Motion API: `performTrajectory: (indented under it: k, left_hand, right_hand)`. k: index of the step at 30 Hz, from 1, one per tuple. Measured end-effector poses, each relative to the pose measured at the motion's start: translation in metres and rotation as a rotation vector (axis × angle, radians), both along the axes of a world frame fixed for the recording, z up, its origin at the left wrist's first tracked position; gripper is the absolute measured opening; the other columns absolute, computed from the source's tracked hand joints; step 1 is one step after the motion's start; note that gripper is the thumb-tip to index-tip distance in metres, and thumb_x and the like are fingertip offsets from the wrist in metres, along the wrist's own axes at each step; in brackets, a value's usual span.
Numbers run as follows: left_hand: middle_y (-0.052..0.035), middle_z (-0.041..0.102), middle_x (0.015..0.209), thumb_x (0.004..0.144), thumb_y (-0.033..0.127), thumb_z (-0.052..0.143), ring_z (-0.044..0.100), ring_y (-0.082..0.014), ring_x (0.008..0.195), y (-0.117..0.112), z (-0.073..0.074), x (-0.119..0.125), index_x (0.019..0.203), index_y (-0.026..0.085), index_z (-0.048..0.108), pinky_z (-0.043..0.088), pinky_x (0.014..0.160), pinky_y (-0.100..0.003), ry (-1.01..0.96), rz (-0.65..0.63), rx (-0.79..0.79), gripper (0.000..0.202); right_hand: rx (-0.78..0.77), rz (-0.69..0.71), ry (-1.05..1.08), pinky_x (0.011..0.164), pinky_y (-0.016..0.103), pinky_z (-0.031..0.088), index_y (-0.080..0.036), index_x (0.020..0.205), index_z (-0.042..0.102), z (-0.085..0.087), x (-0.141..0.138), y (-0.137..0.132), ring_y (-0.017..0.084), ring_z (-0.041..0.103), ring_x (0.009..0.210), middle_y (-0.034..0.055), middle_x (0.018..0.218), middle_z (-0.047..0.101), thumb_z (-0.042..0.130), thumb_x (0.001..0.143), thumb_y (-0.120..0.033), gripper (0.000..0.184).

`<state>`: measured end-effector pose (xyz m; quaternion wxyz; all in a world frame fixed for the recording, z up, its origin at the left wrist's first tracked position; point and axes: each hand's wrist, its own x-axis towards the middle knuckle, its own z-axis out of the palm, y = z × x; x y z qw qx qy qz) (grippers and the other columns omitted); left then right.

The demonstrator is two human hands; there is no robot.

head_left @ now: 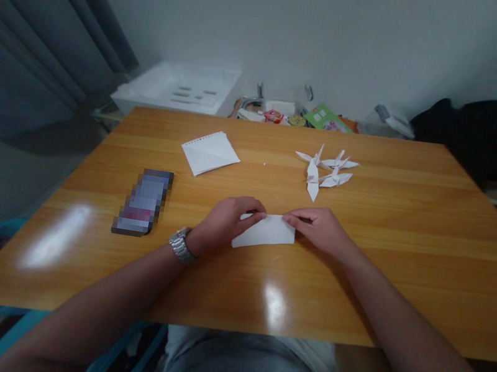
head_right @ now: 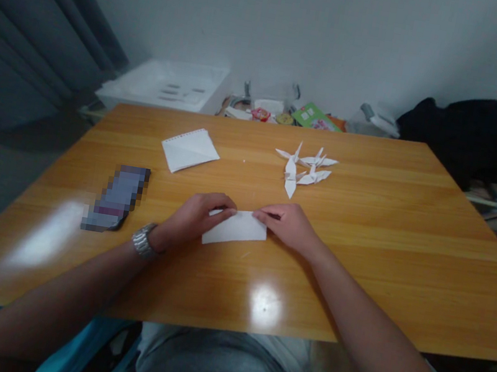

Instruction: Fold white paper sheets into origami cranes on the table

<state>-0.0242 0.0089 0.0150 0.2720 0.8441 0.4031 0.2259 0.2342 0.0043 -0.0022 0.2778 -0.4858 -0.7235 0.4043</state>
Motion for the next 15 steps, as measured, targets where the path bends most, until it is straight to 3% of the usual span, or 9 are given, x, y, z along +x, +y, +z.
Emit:
performTrajectory:
  k: [7,15]
  left_hand:
    - [-0.0023,0.078,0.093,0.099,0.046,0.055,0.071,-0.0165,0.081,0.005,-0.002,-0.006,0.096,0.020,0.076,0.049,0.070,-0.025,-0.074,0.102,-0.090,0.033]
    - [-0.0055,0.079,0.097,0.100,0.048,0.054,0.071,-0.0180,0.085,0.012,0.002,-0.015,0.100,0.016,0.077,0.053,0.073,-0.026,-0.143,0.018,-0.220,0.039]
  right_hand:
    - [0.074,-0.059,-0.021,0.072,0.032,0.054,-0.018,0.091,0.080,-0.002,0.005,0.006,0.023,0.073,0.081,0.0069,0.093,0.081,0.060,0.094,-0.050,0.038]
    - [0.125,-0.102,-0.043,0.069,0.032,0.052,-0.018,0.092,0.078,-0.006,0.013,0.013,0.023,0.069,0.078,0.0068,0.090,0.079,0.058,0.095,-0.047,0.036]
